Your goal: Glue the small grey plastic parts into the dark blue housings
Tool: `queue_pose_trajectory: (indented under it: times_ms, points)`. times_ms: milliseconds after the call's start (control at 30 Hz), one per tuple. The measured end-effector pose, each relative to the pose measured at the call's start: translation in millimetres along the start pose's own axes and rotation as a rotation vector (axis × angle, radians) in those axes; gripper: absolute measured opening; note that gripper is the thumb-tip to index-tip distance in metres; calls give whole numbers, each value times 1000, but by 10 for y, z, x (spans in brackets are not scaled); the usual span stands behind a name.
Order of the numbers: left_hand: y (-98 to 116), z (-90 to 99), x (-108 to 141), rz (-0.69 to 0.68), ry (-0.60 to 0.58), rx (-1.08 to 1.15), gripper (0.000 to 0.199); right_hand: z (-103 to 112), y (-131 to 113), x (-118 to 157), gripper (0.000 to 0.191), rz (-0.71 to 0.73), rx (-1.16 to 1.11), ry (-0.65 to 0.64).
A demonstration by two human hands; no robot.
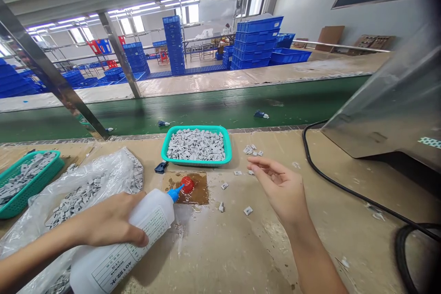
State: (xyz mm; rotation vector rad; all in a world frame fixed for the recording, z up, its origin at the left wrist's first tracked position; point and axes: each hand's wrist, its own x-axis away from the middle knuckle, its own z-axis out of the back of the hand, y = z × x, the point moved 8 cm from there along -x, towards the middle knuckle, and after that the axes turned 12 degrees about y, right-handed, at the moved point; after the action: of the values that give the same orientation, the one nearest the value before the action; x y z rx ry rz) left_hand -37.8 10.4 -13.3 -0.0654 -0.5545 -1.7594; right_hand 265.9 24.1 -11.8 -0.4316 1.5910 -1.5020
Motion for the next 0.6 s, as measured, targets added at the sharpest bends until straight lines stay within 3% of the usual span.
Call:
queue_pose_trajectory:
  times_ms: [300, 500, 600]
  points:
    - [-37, -41, 21, -11, 103, 128, 48, -18, 24, -8, 18, -11, 31, -28]
    - [-284, -79, 122, -17, 304, 529, 64, -32, 37, -40, 23, -3, 85, -44]
    - [-481, 103, 94, 3, 485, 772, 70, -19, 95, -95, 23, 58, 136, -27]
